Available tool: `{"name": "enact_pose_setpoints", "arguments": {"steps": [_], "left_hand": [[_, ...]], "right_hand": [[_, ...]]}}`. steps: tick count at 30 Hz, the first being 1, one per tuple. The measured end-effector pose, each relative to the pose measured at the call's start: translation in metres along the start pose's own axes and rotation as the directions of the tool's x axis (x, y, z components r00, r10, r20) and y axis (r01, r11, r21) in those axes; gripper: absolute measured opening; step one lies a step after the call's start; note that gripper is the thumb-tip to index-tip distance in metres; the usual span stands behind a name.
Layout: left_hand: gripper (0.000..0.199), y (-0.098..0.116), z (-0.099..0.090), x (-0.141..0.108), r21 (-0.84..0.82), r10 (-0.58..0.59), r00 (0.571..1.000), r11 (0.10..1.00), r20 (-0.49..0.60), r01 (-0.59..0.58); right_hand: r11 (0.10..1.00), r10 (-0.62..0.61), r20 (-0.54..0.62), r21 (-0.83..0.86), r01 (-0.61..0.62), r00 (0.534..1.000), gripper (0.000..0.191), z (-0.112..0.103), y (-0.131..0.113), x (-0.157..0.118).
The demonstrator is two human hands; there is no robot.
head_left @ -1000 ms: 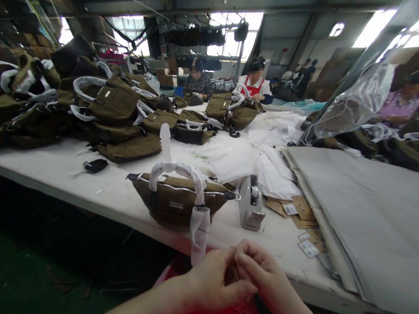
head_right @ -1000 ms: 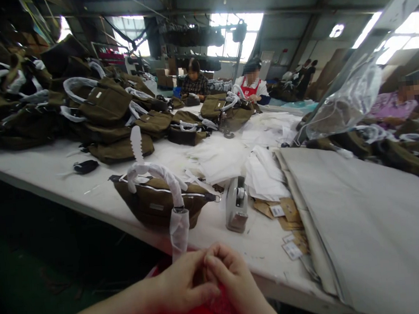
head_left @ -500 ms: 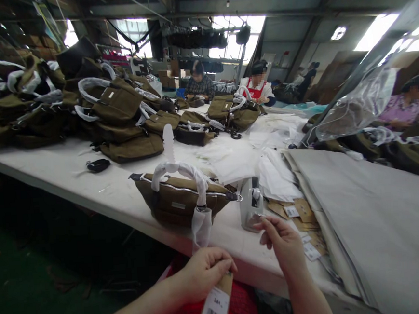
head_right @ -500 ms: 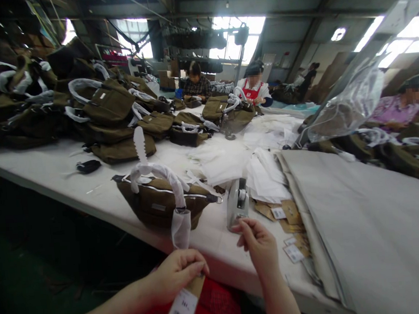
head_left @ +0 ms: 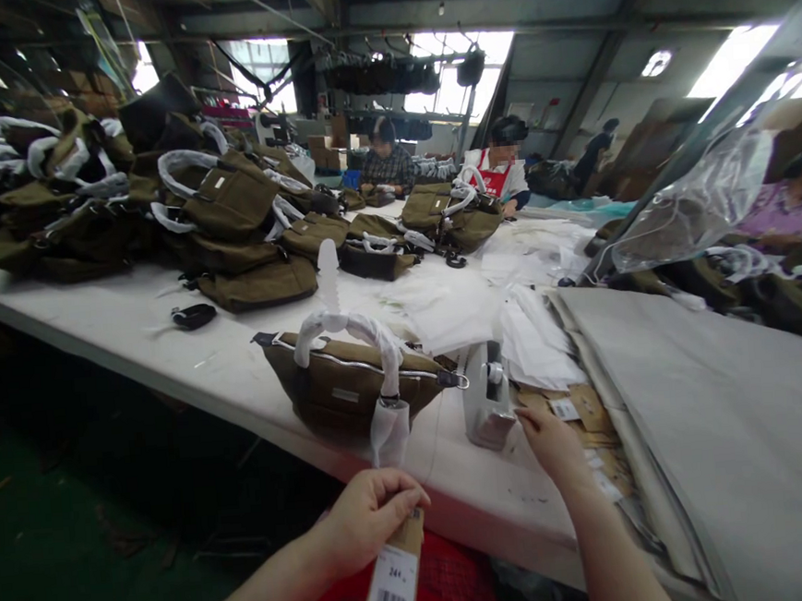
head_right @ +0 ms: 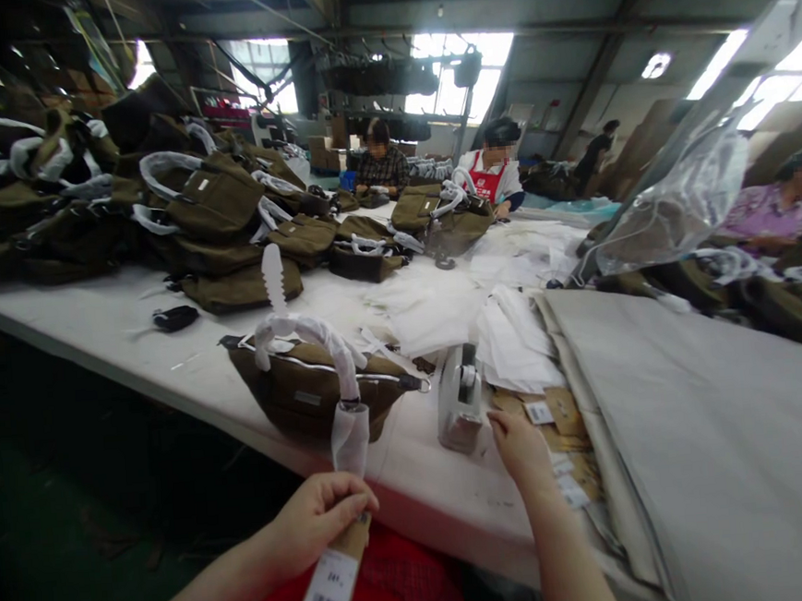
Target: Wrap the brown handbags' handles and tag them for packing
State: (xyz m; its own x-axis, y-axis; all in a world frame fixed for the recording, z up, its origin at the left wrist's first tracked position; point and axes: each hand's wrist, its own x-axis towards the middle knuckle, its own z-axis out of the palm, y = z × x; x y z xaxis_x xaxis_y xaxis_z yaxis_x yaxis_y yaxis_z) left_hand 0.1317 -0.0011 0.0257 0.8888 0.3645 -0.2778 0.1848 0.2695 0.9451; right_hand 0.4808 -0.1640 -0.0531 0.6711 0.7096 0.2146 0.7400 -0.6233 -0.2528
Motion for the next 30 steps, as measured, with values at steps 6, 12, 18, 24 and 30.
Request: {"name": "enact_pose_setpoints", "arguments": {"steps": [6,12,18,24,30], "left_hand": [[0.052,0.002,-0.007,-0.001,-0.009,-0.015,0.999,1.000,-0.042,0.014],[0.055,0.000,-0.012,0.002,-0.013,-0.025,0.999,1.000,-0.038,0.024],[0.049,-0.003,-0.020,-0.003,0.059,-0.039,0.999,0.997,-0.032,0.040],[0.029,-0.001,-0.017,-0.014,0.195,0.080,0.989,0.975,0.124,-0.103],[0.038,-0.005,-0.025,-0.025,0.104,0.094,0.995,0.990,0.018,-0.095]], "right_hand": [[0.990,0.019,-0.088,-0.137,-0.031,0.996,0.040,-0.012,0.035,-0.004],[0.951,-0.021,0.075,-0.306,0.043,0.997,0.057,-0.039,0.014,-0.023],[0.965,0.166,-0.065,0.216,-0.148,0.984,0.043,-0.084,-0.098,-0.073],[0.375,-0.245,0.459,0.857,-0.353,0.854,0.053,-0.054,-0.203,-0.101],[0.142,-0.192,0.508,0.861,-0.488,0.840,0.036,-0.040,-0.220,-0.104]]}}
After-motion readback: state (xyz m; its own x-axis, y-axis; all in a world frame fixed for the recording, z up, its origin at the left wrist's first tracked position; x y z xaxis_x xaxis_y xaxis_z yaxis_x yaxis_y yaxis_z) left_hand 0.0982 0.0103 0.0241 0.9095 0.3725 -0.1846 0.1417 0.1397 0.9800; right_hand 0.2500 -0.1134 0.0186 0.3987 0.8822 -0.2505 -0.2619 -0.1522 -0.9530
